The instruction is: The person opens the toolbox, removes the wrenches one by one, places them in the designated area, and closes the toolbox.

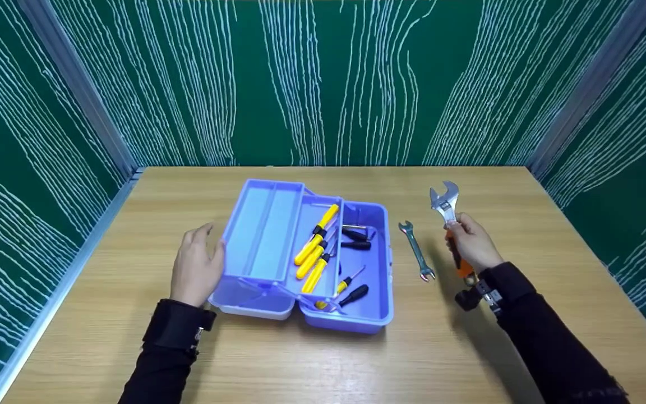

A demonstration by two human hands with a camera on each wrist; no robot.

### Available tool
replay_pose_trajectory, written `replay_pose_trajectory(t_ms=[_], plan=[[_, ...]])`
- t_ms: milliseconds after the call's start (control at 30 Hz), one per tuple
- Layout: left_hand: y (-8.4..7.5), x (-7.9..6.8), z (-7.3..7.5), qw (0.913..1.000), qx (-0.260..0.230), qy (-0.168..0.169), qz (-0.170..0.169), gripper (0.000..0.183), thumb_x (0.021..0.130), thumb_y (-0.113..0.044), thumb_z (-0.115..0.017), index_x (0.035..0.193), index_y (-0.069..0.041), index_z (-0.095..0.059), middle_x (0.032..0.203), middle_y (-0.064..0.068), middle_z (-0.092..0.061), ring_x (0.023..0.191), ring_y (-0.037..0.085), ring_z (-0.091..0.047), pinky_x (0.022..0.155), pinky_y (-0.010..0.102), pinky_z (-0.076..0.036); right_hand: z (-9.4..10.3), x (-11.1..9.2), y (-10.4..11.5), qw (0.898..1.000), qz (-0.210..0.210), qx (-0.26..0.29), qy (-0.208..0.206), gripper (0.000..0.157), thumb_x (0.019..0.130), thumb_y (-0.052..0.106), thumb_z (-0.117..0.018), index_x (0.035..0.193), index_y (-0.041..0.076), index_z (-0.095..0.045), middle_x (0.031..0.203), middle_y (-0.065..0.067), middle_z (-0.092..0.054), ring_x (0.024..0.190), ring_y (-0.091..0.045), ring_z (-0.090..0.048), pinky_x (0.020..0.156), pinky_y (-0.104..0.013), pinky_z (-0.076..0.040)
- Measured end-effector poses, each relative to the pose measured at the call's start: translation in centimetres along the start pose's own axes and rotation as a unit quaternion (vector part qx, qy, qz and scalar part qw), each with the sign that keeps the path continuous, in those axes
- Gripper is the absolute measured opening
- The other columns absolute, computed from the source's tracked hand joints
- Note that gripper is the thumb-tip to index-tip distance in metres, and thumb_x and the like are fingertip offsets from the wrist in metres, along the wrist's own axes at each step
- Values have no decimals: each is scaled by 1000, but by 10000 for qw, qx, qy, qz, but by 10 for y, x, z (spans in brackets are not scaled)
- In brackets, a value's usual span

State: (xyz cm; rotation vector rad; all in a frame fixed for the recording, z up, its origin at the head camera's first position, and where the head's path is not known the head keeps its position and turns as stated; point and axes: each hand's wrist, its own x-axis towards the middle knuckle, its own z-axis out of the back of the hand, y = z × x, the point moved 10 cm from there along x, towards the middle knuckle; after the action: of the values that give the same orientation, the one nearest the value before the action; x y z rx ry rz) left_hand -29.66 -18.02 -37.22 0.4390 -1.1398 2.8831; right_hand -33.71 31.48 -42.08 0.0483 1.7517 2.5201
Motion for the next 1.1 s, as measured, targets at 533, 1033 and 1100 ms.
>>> replay_pose_trajectory(t_ms=[533, 1033, 1100], plan=[[8, 3, -11, 9962, -756, 312, 314, 39, 101, -12, -44, 131, 10, -54, 119, 28, -65, 98, 35, -67, 81, 43, -56, 15, 30, -34, 9729, -290, -2290, 138, 34, 103, 18, -38, 110, -12, -53, 81, -10, -60, 62, -11, -45, 56, -25, -38], [1, -1, -12, 9988, -449, 170, 69, 32, 102, -6, -44, 122, 12, -61, 108, 29, -68, 87, 33, -64, 79, 46, -52, 6, 42, -54, 9508, -810, -2963, 396, 48, 102, 15, -39, 133, -21, -42, 129, -38, -51, 113, -46, -53, 97, -53, -46], [2, -1, -13, 9987, -467, 192, 111, 32, 102, -6, -43, 123, 12, -60, 110, 29, -67, 90, 34, -65, 81, 47, -52, 5, 44, -56, 9488, -811, -3028, 383, 47, 101, 15, -41, 131, -21, -45, 125, -37, -53, 107, -43, -54, 95, -51, -47]])
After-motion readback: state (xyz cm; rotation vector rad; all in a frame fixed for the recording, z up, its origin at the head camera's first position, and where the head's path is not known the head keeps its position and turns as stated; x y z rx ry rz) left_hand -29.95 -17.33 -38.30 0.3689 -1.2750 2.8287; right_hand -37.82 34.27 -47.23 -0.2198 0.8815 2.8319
